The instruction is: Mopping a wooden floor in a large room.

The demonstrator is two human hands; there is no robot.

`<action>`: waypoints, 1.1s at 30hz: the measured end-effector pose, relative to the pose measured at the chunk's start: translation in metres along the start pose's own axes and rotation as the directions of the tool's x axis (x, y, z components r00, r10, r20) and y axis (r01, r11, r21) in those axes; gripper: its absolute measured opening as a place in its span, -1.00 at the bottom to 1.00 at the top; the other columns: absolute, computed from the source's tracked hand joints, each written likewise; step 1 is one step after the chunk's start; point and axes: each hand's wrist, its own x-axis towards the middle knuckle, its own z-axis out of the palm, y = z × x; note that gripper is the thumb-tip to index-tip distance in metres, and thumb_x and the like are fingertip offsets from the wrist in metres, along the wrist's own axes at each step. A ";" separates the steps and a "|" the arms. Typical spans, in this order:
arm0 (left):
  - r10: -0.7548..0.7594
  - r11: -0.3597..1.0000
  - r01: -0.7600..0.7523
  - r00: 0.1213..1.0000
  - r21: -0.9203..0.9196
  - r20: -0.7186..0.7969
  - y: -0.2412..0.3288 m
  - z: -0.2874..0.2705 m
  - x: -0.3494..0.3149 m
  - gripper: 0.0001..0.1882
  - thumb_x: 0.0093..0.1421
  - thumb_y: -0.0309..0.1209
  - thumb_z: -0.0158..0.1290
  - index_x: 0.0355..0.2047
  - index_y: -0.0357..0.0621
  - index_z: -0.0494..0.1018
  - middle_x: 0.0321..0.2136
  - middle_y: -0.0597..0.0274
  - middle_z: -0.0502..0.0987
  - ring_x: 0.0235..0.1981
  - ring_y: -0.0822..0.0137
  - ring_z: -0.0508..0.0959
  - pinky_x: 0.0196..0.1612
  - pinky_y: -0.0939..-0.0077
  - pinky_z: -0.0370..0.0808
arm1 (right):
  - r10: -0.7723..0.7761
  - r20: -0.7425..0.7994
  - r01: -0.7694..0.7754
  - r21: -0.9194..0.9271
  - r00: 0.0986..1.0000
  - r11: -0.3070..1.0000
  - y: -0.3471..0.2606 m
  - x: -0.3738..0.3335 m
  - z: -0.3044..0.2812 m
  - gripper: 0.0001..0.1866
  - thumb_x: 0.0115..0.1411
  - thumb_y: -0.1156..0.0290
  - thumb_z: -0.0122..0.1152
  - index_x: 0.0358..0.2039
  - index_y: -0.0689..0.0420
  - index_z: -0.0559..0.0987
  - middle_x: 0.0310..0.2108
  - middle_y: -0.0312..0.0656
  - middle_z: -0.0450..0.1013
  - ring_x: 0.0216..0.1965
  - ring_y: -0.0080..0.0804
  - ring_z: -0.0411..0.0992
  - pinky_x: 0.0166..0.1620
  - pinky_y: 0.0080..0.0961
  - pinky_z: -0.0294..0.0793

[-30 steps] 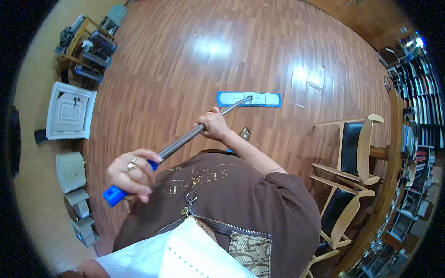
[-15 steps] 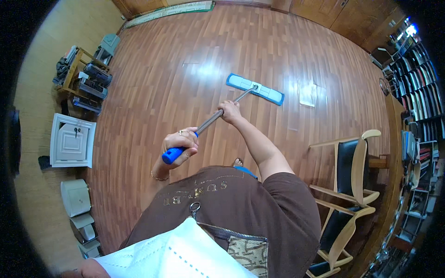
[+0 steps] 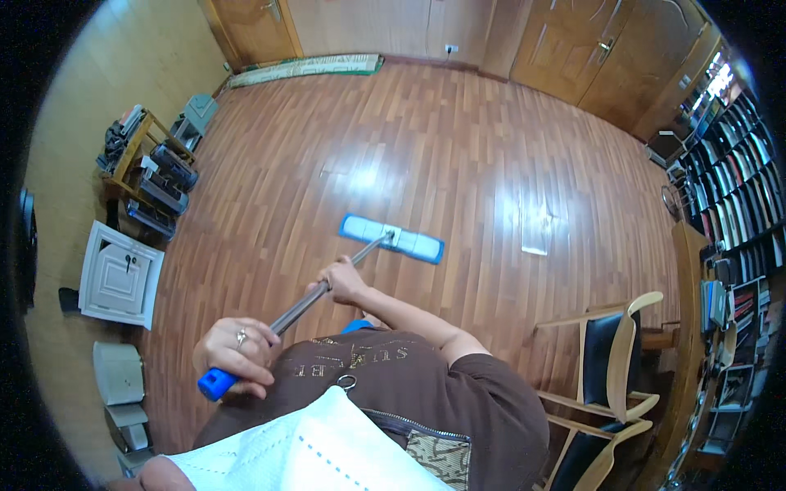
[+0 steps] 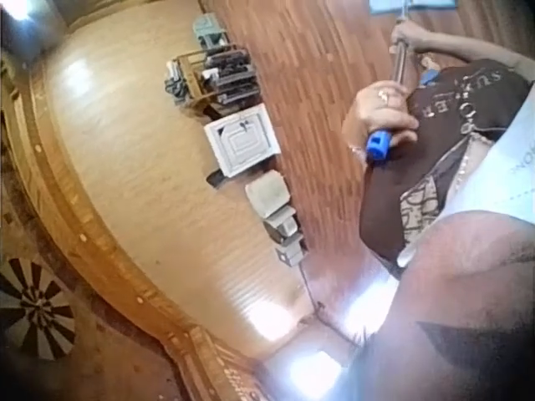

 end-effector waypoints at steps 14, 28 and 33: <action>0.078 0.978 -0.114 0.977 -0.176 -0.197 -0.199 -0.121 0.005 -0.83 -0.06 -0.46 0.31 -0.54 -0.14 0.49 -0.62 0.25 0.51 -0.54 0.21 0.52 -0.18 0.22 0.49 | 0.261 -0.141 -0.288 -0.232 0.955 0.929 0.138 0.132 -0.046 -0.70 0.19 0.05 0.13 -0.49 -0.02 0.62 -0.41 -0.16 0.55 -0.23 -0.09 0.49 -0.09 -0.03 0.27; 0.169 0.958 -0.145 0.983 -0.245 0.077 -0.233 -0.190 0.039 -0.75 -0.03 -0.38 0.36 -0.36 -0.16 0.56 -0.43 0.22 0.61 -0.33 0.20 0.61 -0.05 0.21 0.48 | 0.473 -0.133 -0.491 -0.280 0.871 0.825 0.126 0.117 -0.092 -0.75 0.14 0.11 0.17 -0.46 -0.01 0.62 -0.40 -0.12 0.54 -0.22 -0.06 0.49 -0.19 -0.10 0.47; 0.089 0.952 -0.088 0.996 -0.293 -0.010 -0.225 -0.203 0.068 -0.78 -0.02 -0.40 0.35 -0.39 -0.17 0.55 -0.46 0.17 0.60 -0.33 0.14 0.61 -0.08 0.22 0.49 | 0.429 -0.152 -0.455 -0.320 0.890 0.831 0.134 0.109 -0.111 -0.71 0.14 0.03 0.16 -0.50 -0.05 0.62 -0.48 -0.16 0.54 -0.34 -0.08 0.53 -0.30 -0.11 0.48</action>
